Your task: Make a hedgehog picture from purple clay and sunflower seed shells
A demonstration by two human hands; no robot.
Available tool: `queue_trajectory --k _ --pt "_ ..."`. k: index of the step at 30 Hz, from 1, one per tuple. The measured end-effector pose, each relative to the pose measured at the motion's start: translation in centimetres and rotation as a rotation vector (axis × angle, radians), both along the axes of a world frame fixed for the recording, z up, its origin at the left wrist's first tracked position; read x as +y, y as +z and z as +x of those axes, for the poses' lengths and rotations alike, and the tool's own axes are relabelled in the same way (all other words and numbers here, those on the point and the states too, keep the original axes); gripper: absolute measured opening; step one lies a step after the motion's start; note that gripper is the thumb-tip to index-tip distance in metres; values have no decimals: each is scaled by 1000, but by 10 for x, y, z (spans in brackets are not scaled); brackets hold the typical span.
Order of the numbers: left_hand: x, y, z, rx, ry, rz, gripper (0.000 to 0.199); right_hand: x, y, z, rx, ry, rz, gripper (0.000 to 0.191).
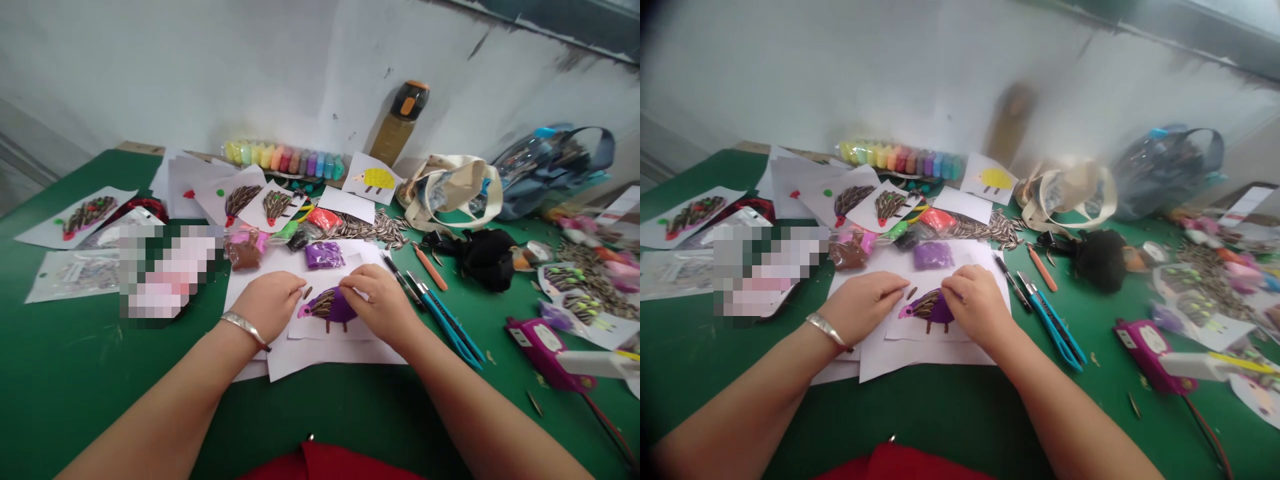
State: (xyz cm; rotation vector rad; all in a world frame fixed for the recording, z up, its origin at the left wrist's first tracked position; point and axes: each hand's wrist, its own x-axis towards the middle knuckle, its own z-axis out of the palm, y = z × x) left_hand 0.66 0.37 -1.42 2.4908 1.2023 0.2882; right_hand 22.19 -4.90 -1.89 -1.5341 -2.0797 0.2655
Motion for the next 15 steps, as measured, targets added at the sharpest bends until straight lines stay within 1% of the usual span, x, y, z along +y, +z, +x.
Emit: queue_trajectory --k 4,7,9,12,15 --pt "3 1 -2 33 10 15 27 15 13 -23 -260 207 -27 22" --pt "5 1 -3 38 -1 45 27 28 13 -38 -382 291 -43 19" --pt "6 2 -4 52 0 38 27 36 9 -43 -419 329 -51 16" --pt "7 5 -3 94 38 -29 28 46 0 -44 -444 380 -59 12" --pt "7 8 -1 114 75 -88 28 51 -1 -41 -441 401 -63 13"
